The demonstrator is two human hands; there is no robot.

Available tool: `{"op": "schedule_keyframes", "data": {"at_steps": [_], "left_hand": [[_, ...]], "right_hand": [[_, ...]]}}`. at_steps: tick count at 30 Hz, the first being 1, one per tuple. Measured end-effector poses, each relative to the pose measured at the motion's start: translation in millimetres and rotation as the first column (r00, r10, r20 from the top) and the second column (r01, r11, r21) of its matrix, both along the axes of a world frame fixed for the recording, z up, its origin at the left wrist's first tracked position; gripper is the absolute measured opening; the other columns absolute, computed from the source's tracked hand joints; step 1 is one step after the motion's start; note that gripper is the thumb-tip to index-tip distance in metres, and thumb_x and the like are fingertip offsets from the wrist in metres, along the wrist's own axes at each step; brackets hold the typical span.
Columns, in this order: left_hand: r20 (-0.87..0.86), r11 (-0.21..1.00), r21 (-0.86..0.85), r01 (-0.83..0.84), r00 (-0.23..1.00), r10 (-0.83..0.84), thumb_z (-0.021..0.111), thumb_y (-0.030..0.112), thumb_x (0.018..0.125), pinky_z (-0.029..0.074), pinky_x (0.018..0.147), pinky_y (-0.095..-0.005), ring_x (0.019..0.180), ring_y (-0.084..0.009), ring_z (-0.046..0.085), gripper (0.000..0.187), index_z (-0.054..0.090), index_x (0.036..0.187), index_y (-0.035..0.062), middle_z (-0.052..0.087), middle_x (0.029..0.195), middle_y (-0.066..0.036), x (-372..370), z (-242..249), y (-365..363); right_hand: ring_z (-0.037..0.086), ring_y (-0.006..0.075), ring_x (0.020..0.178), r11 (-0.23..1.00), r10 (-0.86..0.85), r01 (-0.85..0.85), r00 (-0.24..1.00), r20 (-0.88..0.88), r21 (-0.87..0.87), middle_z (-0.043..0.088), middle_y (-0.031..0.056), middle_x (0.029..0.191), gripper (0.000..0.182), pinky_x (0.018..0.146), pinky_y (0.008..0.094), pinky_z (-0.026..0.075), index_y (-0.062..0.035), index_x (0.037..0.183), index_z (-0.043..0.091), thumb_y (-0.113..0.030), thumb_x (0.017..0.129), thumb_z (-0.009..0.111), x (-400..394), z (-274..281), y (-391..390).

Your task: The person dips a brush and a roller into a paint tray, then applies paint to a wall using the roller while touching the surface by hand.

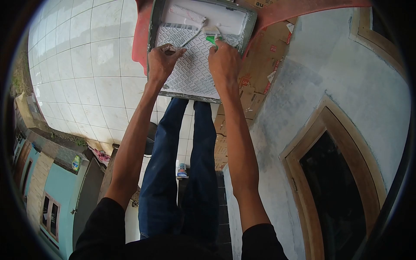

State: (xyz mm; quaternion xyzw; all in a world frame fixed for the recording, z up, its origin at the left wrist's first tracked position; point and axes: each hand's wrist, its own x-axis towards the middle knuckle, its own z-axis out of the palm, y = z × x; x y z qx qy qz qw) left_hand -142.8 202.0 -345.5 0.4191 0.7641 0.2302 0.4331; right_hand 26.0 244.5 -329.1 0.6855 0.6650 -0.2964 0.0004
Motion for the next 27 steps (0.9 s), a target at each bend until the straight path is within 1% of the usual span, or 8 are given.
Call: {"op": "schedule_keyframes", "data": {"at_steps": [4,6,7,12,15,19,24,27], "left_hand": [[0.019,0.999,-0.05,0.004,1.0,-0.003,0.071,0.026,0.08,0.047,0.052,-0.0338,0.052,-0.0207,0.063,0.037,0.064,0.073,-0.0094,0.063,0.06,-0.019,0.9,-1.9,0.4],[-0.007,0.995,-0.099,0.0,1.0,0.0,0.066,0.034,0.085,0.047,0.053,-0.0299,0.055,-0.014,0.062,0.042,0.065,0.07,-0.0057,0.065,0.06,-0.013,0.2,-2.5,-0.2],[-0.009,0.995,-0.1,-0.003,1.0,0.002,0.066,0.034,0.085,0.047,0.053,-0.0299,0.055,-0.014,0.062,0.042,0.065,0.07,-0.0057,0.065,0.06,-0.013,0.0,-2.9,-1.0],[0.136,0.999,-0.002,-0.037,0.99,0.037,0.058,0.028,0.091,0.049,0.059,-0.0312,0.055,-0.018,0.063,0.037,0.067,0.08,-0.0065,0.065,0.063,-0.016,1.2,-14.4,-7.2],[0.035,0.999,0.05,-0.001,0.999,-0.001,0.06,0.026,0.089,0.049,0.06,-0.0312,0.056,-0.018,0.063,0.033,0.069,0.086,-0.0056,0.066,0.063,-0.015,-0.3,-18.0,-6.9],[0.04,0.993,0.106,-0.053,0.998,0.049,0.066,0.02,0.084,0.048,0.053,-0.0345,0.053,-0.0235,0.064,0.027,0.067,0.076,-0.0064,0.065,0.064,-0.019,0.8,-10.7,-2.4],[-0.029,0.996,-0.093,0.009,1.0,-0.011,0.065,0.021,0.085,0.047,0.052,-0.0365,0.051,-0.0255,0.062,0.031,0.067,0.075,-0.0084,0.063,0.06,-0.019,0.9,6.7,7.5],[-0.022,0.995,-0.103,0.003,1.0,-0.005,0.062,0.023,0.087,0.048,0.054,-0.0373,0.053,-0.0281,0.063,0.034,0.066,0.075,-0.0083,0.063,0.061,-0.02,-1.5,1.1,7.3]], "right_hand": [[0.064,0.0386,0.086,0.995,-0.099,0.1,0.993,0.072,-0.016,0.066,0.0219,0.093,0.03,0.077,0.0446,0.05,-0.0034,0.111,0.064,-0.02,0.086,0.056,6.6,7.4,-6.5],[0.064,0.0384,0.086,0.989,-0.142,0.145,0.983,0.117,-0.014,0.066,0.0218,0.093,0.031,0.076,0.045,0.051,-0.0047,0.112,0.064,-0.02,0.087,0.056,8.5,6.7,-13.2],[0.064,0.0383,0.085,0.987,-0.16,0.163,0.979,0.126,-0.015,0.066,0.0216,0.093,0.032,0.076,0.0454,0.051,-0.0051,0.114,0.063,-0.021,0.087,0.056,9.3,5.7,-16.5],[0.064,0.0383,0.086,0.986,-0.169,0.17,0.977,0.133,0.003,0.066,0.0216,0.094,0.033,0.075,0.046,0.051,-0.0057,0.115,0.062,-0.021,0.087,0.056,9.4,1.8,-18.2],[0.065,0.0346,0.082,0.988,-0.157,0.155,0.979,0.127,0.031,0.066,0.0213,0.088,0.03,0.071,0.0432,0.053,-0.0042,0.112,0.063,-0.018,0.086,0.058,8.8,0.8,-12.0],[0.065,0.0351,0.082,0.993,-0.111,0.105,0.988,0.108,0.059,0.066,0.0217,0.088,0.031,0.071,0.0429,0.052,-0.0042,0.112,0.063,-0.018,0.085,0.059,6.0,-2.3,-7.7],[0.065,0.0352,0.081,0.994,-0.081,0.072,0.99,0.113,0.079,0.066,0.0219,0.088,0.031,0.071,0.043,0.052,-0.0031,0.113,0.062,-0.017,0.085,0.058,7.7,-1.2,-11.9],[0.065,0.0353,0.082,0.98,-0.19,0.175,0.967,0.17,0.1,0.066,0.0221,0.087,0.029,0.071,0.0432,0.052,-0.0016,0.11,0.063,-0.017,0.086,0.057,11.9,3.0,-9.1]]}}
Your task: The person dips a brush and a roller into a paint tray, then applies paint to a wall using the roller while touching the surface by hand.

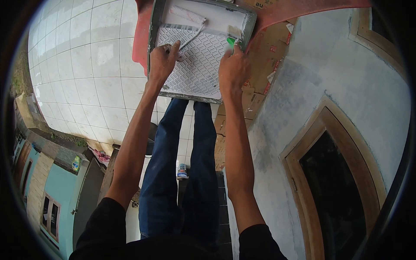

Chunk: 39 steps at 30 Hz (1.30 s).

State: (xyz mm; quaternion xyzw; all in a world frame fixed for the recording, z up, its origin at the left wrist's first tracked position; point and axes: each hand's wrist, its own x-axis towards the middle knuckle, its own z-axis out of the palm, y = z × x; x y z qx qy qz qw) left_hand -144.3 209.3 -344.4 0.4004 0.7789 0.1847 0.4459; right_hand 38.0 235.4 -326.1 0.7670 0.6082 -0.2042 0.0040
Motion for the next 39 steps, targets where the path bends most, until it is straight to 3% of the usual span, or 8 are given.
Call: {"op": "schedule_keyframes", "data": {"at_steps": [4,7,9,12,15,24,31,39], "left_hand": [[0.122,0.981,0.165,-0.101,0.989,0.082,0.06,0.025,0.088,0.048,0.057,-0.0385,0.056,-0.0306,0.063,0.035,0.066,0.077,-0.0078,0.063,0.063,-0.02,3.7,-25.0,-9.5],[-0.053,0.976,0.219,0.008,0.999,0.004,0.061,0.024,0.086,0.049,0.059,-0.039,0.058,-0.0316,0.064,0.034,0.065,0.078,-0.0082,0.063,0.063,-0.019,1.0,-16.5,-6.9],[-0.096,0.986,-0.144,0.079,0.991,-0.093,0.064,0.028,0.085,0.051,0.073,-0.0368,0.079,-0.0262,0.067,0.037,0.065,0.099,-0.0058,0.069,0.089,-0.018,-3.6,-0.3,2.0],[-0.477,0.942,0.193,0.275,0.865,-0.155,0.064,0.031,0.085,0.044,0.09,-0.0414,0.108,-0.0307,0.057,0.046,0.058,0.116,-0.0029,0.057,0.123,-0.02,-7.0,-21.9,-6.3],[-0.462,0.897,0.197,0.397,0.844,-0.272,0.062,0.035,0.086,0.031,0.104,-0.0456,0.127,-0.0345,0.04,0.057,0.048,0.128,-0.0005,0.036,0.143,-0.018,-10.6,-38.0,-13.5],[-0.456,0.872,0.101,0.48,0.801,-0.388,0.056,0.031,0.089,0.023,0.112,-0.0428,0.136,-0.0296,0.029,0.058,0.041,0.134,-0.0029,0.033,0.146,-0.017,-8.4,-33.4,-32.4],[-0.46,0.871,0.063,0.487,0.789,-0.407,0.055,0.028,0.09,0.025,0.111,-0.0433,0.134,-0.0309,0.033,0.055,0.043,0.131,-0.0046,0.034,0.145,-0.018,-3.5,-24.1,-43.7],[-0.371,0.902,0.261,0.343,0.899,-0.235,0.06,0.015,0.085,0.028,0.109,-0.0434,0.131,-0.0328,0.037,0.048,0.048,0.126,-0.0073,0.035,0.144,-0.019,-10.7,-9.4,-33.9]], "right_hand": [[0.065,0.0359,0.083,0.994,0.064,-0.066,0.998,-0.024,-0.082,0.066,0.0219,0.088,0.025,0.073,0.0433,0.052,-0.0007,0.104,0.065,-0.016,0.086,0.057,-0.7,0.0,6.5],[0.065,0.0357,0.084,0.978,0.162,-0.171,0.983,-0.085,-0.12,0.066,0.0216,0.089,0.023,0.073,0.0431,0.052,-0.0012,0.101,0.066,-0.016,0.086,0.057,-4.8,3.5,13.8],[0.065,0.0354,0.084,0.962,0.204,-0.221,0.972,-0.118,-0.161,0.066,0.0215,0.09,0.023,0.073,0.043,0.052,-0.0013,0.101,0.066,-0.016,0.086,0.057,-3.7,9.9,18.8],[0.066,0.0348,0.084,0.968,0.219,-0.233,0.967,-0.131,-0.098,0.067,0.0216,0.089,0.024,0.074,0.0422,0.053,-0.0009,0.101,0.066,-0.017,0.086,0.057,0.3,18.5,19.4],[0.065,0.0343,0.086,0.984,0.072,-0.075,0.997,-0.021,-0.159,0.067,0.0215,0.089,0.025,0.075,0.0406,0.053,-0.0004,0.102,0.066,-0.017,0.085,0.058,0.9,23.2,16.7],[0.066,0.0336,0.082,0.965,0.251,-0.257,0.963,-0.097,-0.054,0.067,0.0198,0.086,0.023,0.072,0.0409,0.052,-0.0006,0.098,0.067,-0.017,0.084,0.06,-3.6,25.9,-0.3],[0.066,0.0337,0.081,0.983,0.083,-0.077,0.996,0.029,-0.166,0.067,0.0187,0.087,0.022,0.07,0.0407,0.053,-0.002,0.096,0.068,-0.019,0.084,0.06,-13.7,18.1,10.3],[0.066,0.0341,0.084,0.981,0.149,-0.159,0.985,-0.091,-0.115,0.067,0.0203,0.088,0.023,0.073,0.0415,0.054,-0.0031,0.1,0.067,-0.018,0.085,0.059,-3.9,13.5,25.4]]}}
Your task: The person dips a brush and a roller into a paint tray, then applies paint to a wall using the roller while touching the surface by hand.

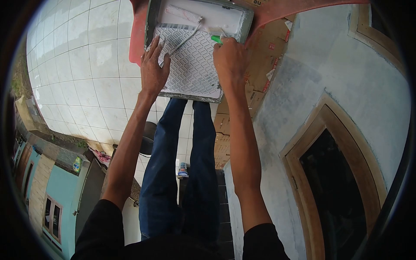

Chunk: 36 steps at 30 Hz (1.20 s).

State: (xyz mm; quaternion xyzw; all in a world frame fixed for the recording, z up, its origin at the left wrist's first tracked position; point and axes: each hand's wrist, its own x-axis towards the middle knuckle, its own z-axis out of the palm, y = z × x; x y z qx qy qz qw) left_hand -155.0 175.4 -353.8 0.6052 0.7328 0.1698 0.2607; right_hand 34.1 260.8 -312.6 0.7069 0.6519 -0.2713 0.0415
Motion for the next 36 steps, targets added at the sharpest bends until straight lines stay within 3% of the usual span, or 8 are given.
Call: {"op": "schedule_keyframes", "data": {"at_steps": [2,7,12,18,21,25,34,36], "left_hand": [[-0.065,1.0,0.021,-0.005,0.998,0.007,0.06,0.015,0.085,0.028,0.109,-0.0435,0.132,-0.0325,0.036,0.049,0.047,0.127,-0.0067,0.035,0.144,-0.019,-5.1,-6.7,-1.8],[-0.149,0.998,0.026,0.055,0.988,-0.05,0.061,0.014,0.081,0.024,0.11,-0.0458,0.136,-0.0347,0.028,0.051,0.047,0.127,-0.0059,0.028,0.147,-0.022,-15.7,-17.6,-5.6],[-0.112,0.998,0.004,0.055,0.992,-0.055,0.062,0.014,0.082,0.026,0.109,-0.0476,0.138,-0.0338,0.025,0.053,0.046,0.128,-0.0045,0.024,0.149,-0.019,-16.9,-20.8,-8.0],[-0.08,0.999,-0.001,0.032,0.996,-0.032,0.065,0.015,0.081,0.029,0.108,-0.0485,0.138,-0.0331,0.024,0.057,0.045,0.13,-0.0037,0.023,0.15,-0.018,-16.7,-20.6,-6.4],[-0.067,0.999,0.002,0.032,0.997,-0.032,0.065,0.016,0.08,0.029,0.108,-0.0484,0.138,-0.0337,0.025,0.058,0.044,0.131,-0.0048,0.023,0.15,-0.019,-16.8,-21.2,-5.7],[-0.068,0.999,-0.025,0.045,0.997,-0.047,0.066,0.015,0.079,0.029,0.108,-0.0482,0.138,-0.0348,0.025,0.059,0.045,0.129,-0.0066,0.023,0.149,-0.02,-18.4,-19.0,-5.5],[-0.046,0.998,-0.002,0.056,0.997,-0.056,0.066,0.014,0.079,0.03,0.108,-0.0466,0.138,-0.0335,0.025,0.056,0.047,0.127,-0.0061,0.023,0.15,-0.017,-21.2,-18.7,-6.6],[-0.045,0.999,-0.008,0.048,0.998,-0.048,0.065,0.014,0.079,0.03,0.108,-0.0469,0.138,-0.0333,0.025,0.056,0.047,0.128,-0.0056,0.023,0.151,-0.017,-20.2,-19.0,-5.7]], "right_hand": [[0.066,0.0344,0.084,0.995,-0.086,0.09,0.989,0.118,-0.03,0.067,0.0197,0.089,0.024,0.074,0.0421,0.054,-0.003,0.102,0.067,-0.017,0.084,0.059,4.2,11.1,7.0],[0.065,0.0361,0.087,0.996,-0.089,0.091,0.992,0.089,-0.018,0.066,0.0211,0.094,0.029,0.078,0.0424,0.052,-0.0022,0.106,0.066,-0.02,0.084,0.06,7.8,-6.4,-2.6],[0.066,0.0349,0.085,1.0,0.01,-0.01,0.999,-0.043,-0.006,0.067,0.0206,0.09,0.025,0.075,0.0412,0.053,-0.0012,0.101,0.067,-0.018,0.083,0.061,3.2,-6.0,-11.7],[0.066,0.0348,0.082,0.996,-0.09,0.089,0.995,0.042,0.024,0.067,0.0205,0.088,0.026,0.073,0.0407,0.053,0.0,0.099,0.067,-0.02,0.083,0.062,14.1,13.5,9.0],[0.065,0.0369,0.088,0.99,-0.114,0.12,0.99,0.087,-0.072,0.066,0.0223,0.094,0.032,0.079,0.0432,0.05,-0.0034,0.109,0.065,-0.022,0.083,0.062,2.6,7.2,3.5],[0.065,0.0357,0.087,0.999,0.021,-0.021,1.0,-0.001,-0.026,0.067,0.0216,0.093,0.028,0.076,0.0416,0.051,-0.0032,0.106,0.066,-0.019,0.084,0.061,-11.1,9.5,-22.5],[0.066,0.034,0.084,0.996,-0.044,0.059,0.979,0.199,-0.072,0.067,0.0189,0.087,0.022,0.071,0.044,0.053,-0.0034,0.099,0.066,-0.018,0.085,0.058,-5.9,19.1,-3.0],[0.066,0.0345,0.083,0.994,-0.107,0.1,0.974,0.198,0.044,0.067,0.0192,0.085,0.02,0.071,0.0437,0.053,-0.0024,0.096,0.067,-0.017,0.085,0.058,-10.4,7.8,0.0]]}}
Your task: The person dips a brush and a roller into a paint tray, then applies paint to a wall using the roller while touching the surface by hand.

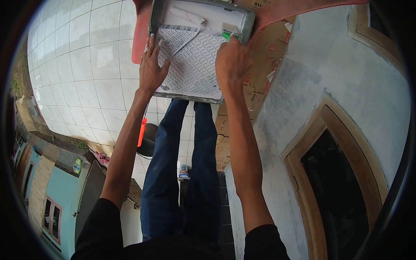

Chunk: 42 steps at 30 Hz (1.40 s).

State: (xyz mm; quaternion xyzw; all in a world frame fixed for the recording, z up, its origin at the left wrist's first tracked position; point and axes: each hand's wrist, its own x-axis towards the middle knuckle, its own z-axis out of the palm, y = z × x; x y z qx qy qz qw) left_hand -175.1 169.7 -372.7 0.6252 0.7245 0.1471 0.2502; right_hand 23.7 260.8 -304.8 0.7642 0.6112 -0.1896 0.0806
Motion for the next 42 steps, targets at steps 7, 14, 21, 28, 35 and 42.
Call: {"op": "schedule_keyframes", "data": {"at_steps": [7,14,21,28,35,42], "left_hand": [[0.015,1.0,0.002,-0.006,1.0,0.006,0.065,0.014,0.079,0.029,0.108,-0.0476,0.138,-0.0333,0.024,0.056,0.046,0.129,-0.0042,0.023,0.15,-0.017,-0.3,-0.6,-0.4],[0.04,1.0,0.004,-0.016,0.999,0.016,0.065,0.014,0.079,0.029,0.109,-0.0471,0.138,-0.0336,0.024,0.055,0.047,0.127,-0.0042,0.023,0.15,-0.017,-0.6,-0.9,-0.1],[0.034,1.0,0.005,-0.016,0.999,0.016,0.065,0.014,0.079,0.029,0.109,-0.0457,0.138,-0.0344,0.025,0.053,0.048,0.126,-0.0044,0.023,0.15,-0.018,-0.5,-0.1,0.2],[0.053,1.0,0.003,-0.017,0.998,0.017,0.065,0.013,0.079,0.03,0.108,-0.0458,0.137,-0.034,0.026,0.052,0.05,0.124,-0.005,0.024,0.15,-0.018,-2.3,0.0,0.3],[0.027,1.0,0.01,-0.018,0.999,0.017,0.064,0.013,0.079,0.029,0.109,-0.0466,0.137,-0.0334,0.026,0.049,0.051,0.123,-0.0057,0.025,0.15,-0.016,-0.8,-0.3,0.6],[0.05,1.0,0.022,-0.013,0.999,0.012,0.064,0.013,0.078,0.029,0.108,-0.0467,0.137,-0.0335,0.027,0.05,0.051,0.123,-0.007,0.025,0.149,-0.018,-1.8,0.9,0.8]], "right_hand": [[0.066,0.0347,0.083,0.999,0.038,-0.038,0.992,-0.12,0.005,0.067,0.0199,0.085,0.02,0.072,0.0429,0.053,-0.002,0.095,0.067,-0.016,0.084,0.057,-17.5,-27.7,-4.0],[0.066,0.0353,0.085,0.991,0.115,-0.121,0.989,-0.095,-0.058,0.067,0.0213,0.088,0.024,0.073,0.0431,0.053,-0.0023,0.097,0.067,-0.021,0.083,0.059,14.3,7.7,21.5],[0.063,0.037,0.096,0.987,0.01,-0.024,0.996,-0.089,-0.157,0.065,0.0235,0.1,0.034,0.082,0.0442,0.049,-0.0018,0.11,0.064,-0.024,0.084,0.059,10.9,-18.4,9.6],[0.066,0.0349,0.086,0.985,0.142,-0.158,0.972,-0.185,-0.07,0.067,0.0219,0.091,0.027,0.075,0.0432,0.052,-0.0011,0.102,0.067,-0.02,0.084,0.06,7.1,8.3,6.9],[0.063,0.0364,0.091,0.988,0.151,-0.156,0.969,-0.198,-0.014,0.065,0.0223,0.098,0.032,0.08,0.0425,0.05,-0.0028,0.111,0.064,-0.022,0.086,0.058,10.8,-33.9,12.8],[0.066,0.035,0.078,0.942,0.333,-0.329,0.941,-0.058,0.073,0.067,0.0186,0.084,0.023,0.07,0.0439,0.052,-0.0026,0.09,0.069,-0.017,0.087,0.05,4.8,-26.7,9.3]]}}
